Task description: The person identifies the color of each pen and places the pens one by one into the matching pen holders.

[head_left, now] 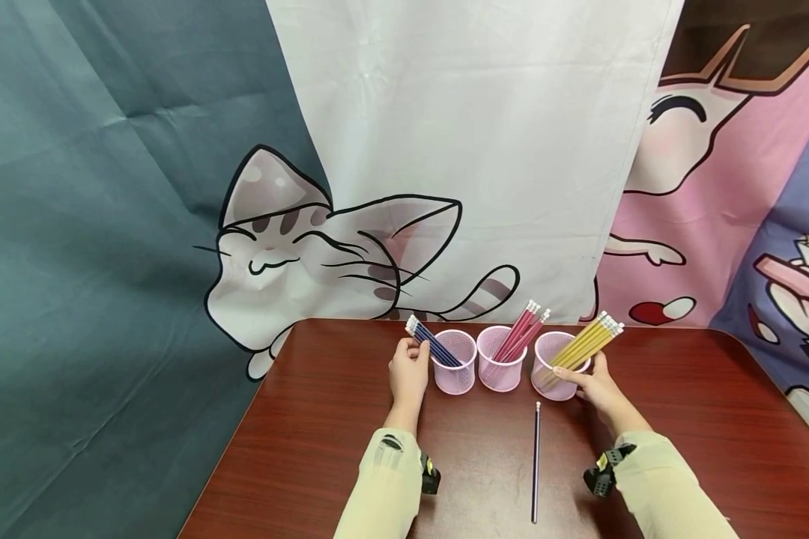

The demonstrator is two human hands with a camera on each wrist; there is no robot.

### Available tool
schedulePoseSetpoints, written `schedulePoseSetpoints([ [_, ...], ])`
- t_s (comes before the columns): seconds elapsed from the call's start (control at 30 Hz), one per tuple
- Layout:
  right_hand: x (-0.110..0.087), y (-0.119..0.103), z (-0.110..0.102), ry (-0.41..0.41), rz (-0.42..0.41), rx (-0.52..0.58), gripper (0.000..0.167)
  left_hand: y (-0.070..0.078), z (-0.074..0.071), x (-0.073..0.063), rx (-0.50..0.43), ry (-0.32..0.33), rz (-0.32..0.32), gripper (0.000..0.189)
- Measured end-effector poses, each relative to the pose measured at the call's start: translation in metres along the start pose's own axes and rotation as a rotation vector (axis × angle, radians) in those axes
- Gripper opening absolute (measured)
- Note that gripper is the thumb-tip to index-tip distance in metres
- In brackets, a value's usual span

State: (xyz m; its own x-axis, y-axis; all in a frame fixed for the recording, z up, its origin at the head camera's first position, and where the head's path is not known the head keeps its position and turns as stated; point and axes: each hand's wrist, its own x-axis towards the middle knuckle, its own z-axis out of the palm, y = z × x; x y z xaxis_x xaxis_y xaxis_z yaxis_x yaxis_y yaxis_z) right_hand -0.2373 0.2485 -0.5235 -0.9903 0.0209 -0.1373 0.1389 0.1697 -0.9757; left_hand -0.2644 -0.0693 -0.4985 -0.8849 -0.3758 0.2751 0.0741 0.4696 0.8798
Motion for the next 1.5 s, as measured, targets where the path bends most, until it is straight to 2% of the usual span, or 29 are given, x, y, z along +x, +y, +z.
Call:
schedulePoseSetpoints([
  [0.2,-0.002,-0.004,0.002,0.009,0.030,0.010,0.086,-0.003,0.001,0.001,-0.010,0.000,-0.016,0.017],
  [0.53,-0.002,-0.004,0.003,0.008,0.046,0.003,0.087,-0.009,0.000,-0.003,0.035,-0.038,-0.048,0.009],
  [0.6,-0.002,-0.004,0.003,0.008,0.045,0.001,0.087,-0.009,0.000,-0.005,0.062,-0.010,-0.057,0.009],
  [0.7,-0.002,-0.002,0.003,0.006,0.039,0.001,0.087,-0.006,0.000,-0.010,0.065,0.105,-0.056,0.012],
  [0.77,-0.001,0.000,0.003,0.017,0.029,0.002,0.088,-0.003,0.002,-0.015,0.046,0.180,-0.013,0.014],
  [0.83,0.000,0.002,0.002,0.006,0.012,0.005,0.091,0.000,0.005,-0.021,0.013,0.205,0.069,0.017],
  [0.87,0.002,0.005,0.001,0.003,0.010,0.007,0.092,0.001,0.008,-0.025,-0.005,0.183,0.119,0.018],
  [0.9,0.004,0.008,0.001,0.003,0.001,0.013,0.093,0.003,0.011,-0.029,-0.034,0.116,0.153,0.017],
  [0.97,0.007,0.012,-0.003,0.007,0.001,0.010,0.094,0.009,0.018,-0.037,-0.105,-0.123,0.170,0.020],
  [1.03,0.007,0.011,-0.004,-0.008,-0.009,0.013,0.098,0.016,0.025,-0.044,-0.125,-0.398,0.134,0.023],
  [1.1,0.006,0.009,-0.002,0.010,-0.002,0.013,0.095,0.023,0.032,-0.052,-0.038,-0.628,0.099,0.024],
  [1.13,0.004,0.005,-0.001,0.012,0.003,0.011,0.094,0.025,0.036,-0.057,0.037,-0.708,0.113,0.024],
  [1.17,0.002,0.002,0.001,0.015,0.008,0.009,0.093,0.027,0.040,-0.062,0.129,-0.759,0.144,0.022],
  [1.27,0.000,-0.003,0.004,0.024,0.028,0.015,0.088,0.026,0.052,-0.080,0.399,-0.810,0.259,0.018],
  [1.33,-0.001,-0.004,0.005,0.013,0.040,0.014,0.087,0.025,0.059,-0.093,0.525,-0.824,0.308,0.020],
  [1.4,-0.001,-0.004,0.004,0.014,0.050,0.009,0.087,0.024,0.067,-0.103,0.617,-0.819,0.331,0.026],
  [1.5,-0.001,-0.004,0.004,0.019,0.057,0.008,0.086,0.025,0.075,-0.115,0.697,-0.790,0.309,0.036],
])
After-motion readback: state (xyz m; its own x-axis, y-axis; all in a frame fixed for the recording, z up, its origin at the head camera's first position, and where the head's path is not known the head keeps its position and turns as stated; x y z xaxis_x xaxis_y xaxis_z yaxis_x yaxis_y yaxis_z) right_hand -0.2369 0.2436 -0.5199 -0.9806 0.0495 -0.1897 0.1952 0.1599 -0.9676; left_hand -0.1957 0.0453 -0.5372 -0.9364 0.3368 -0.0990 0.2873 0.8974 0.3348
